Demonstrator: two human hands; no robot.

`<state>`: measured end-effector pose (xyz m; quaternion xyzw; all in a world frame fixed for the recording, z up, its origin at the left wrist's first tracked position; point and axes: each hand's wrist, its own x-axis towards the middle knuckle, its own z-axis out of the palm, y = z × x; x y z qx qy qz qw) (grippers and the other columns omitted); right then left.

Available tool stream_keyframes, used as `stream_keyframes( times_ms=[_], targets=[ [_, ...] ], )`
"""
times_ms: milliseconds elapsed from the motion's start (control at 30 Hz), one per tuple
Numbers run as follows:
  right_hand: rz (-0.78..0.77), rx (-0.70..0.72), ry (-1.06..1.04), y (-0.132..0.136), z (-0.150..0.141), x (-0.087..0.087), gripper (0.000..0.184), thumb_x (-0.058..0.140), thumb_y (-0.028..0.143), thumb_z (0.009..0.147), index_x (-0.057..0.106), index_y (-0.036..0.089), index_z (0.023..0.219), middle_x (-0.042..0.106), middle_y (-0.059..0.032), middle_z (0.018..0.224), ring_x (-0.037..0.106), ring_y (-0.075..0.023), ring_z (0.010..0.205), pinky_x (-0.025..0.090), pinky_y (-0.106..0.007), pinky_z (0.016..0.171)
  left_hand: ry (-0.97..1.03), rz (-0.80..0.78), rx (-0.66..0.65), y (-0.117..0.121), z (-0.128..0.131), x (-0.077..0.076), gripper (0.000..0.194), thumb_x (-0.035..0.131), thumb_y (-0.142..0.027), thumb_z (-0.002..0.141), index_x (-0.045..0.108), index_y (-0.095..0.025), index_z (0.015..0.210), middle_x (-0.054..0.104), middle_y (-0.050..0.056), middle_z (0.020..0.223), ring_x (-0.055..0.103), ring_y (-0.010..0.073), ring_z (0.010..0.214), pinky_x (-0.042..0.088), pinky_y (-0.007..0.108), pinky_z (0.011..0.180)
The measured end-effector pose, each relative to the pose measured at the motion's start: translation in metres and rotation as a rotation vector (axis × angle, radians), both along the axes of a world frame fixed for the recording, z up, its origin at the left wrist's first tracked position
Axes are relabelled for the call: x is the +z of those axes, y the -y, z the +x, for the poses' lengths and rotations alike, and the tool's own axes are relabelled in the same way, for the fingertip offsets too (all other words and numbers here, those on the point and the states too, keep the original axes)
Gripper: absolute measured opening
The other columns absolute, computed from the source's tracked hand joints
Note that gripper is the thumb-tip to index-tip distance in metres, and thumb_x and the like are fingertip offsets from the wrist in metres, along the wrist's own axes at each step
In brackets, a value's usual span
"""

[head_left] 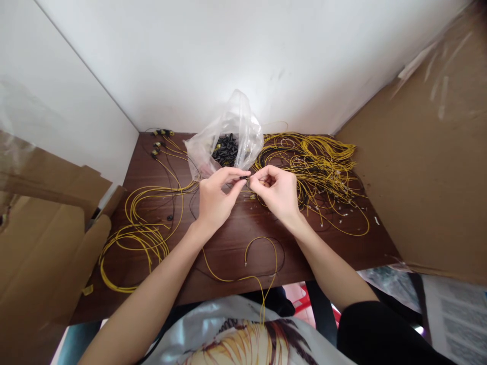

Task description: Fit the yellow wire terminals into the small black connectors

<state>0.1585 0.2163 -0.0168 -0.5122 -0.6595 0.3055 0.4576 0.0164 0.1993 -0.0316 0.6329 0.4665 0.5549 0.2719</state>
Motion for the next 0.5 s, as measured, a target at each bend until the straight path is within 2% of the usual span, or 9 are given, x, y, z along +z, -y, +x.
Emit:
stream_keyframes(
  times_ms=[167,367,500],
  targets=[
    [0.12,-0.013,0.096,0.0018,-0.0003,0.0007,0.011,0.06,0.019,0.073,0.06,0.015,0.063,0.054,0.003,0.056,0.044,-0.0078,0.049,0.039,-0.023,0.052,0.01,0.002,0.029,-0.0002,0.0016,-0.0014,0.011,0.065,-0.016,0.078,0.068,-0.018,0.088,0.074,0.004,0.092,0.07,0.0159,0.083,0.056,0.028,0.08],
    [0.102,-0.022,0.049,0.0013,0.0006,0.0024,0.01,0.059,0.019,0.073,0.06,0.016,0.063,0.053,0.0035,0.054,0.045,-0.008,0.049,0.039,-0.023,0.052,0.226,-0.09,-0.027,-0.0021,0.0027,-0.0006,0.01,0.067,-0.016,0.077,0.066,-0.016,0.086,0.074,0.006,0.093,0.071,0.0184,0.088,0.057,0.03,0.082],
    [0.103,-0.014,0.019,0.0011,0.0004,0.0024,0.01,0.059,0.018,0.073,0.059,0.016,0.063,0.052,0.0037,0.054,0.045,-0.0079,0.049,0.039,-0.022,0.051,0.293,-0.111,-0.035,-0.0029,0.0025,0.0003,0.01,0.068,-0.015,0.075,0.065,-0.015,0.084,0.075,0.006,0.092,0.071,0.0182,0.088,0.057,0.03,0.082]
  ],
)
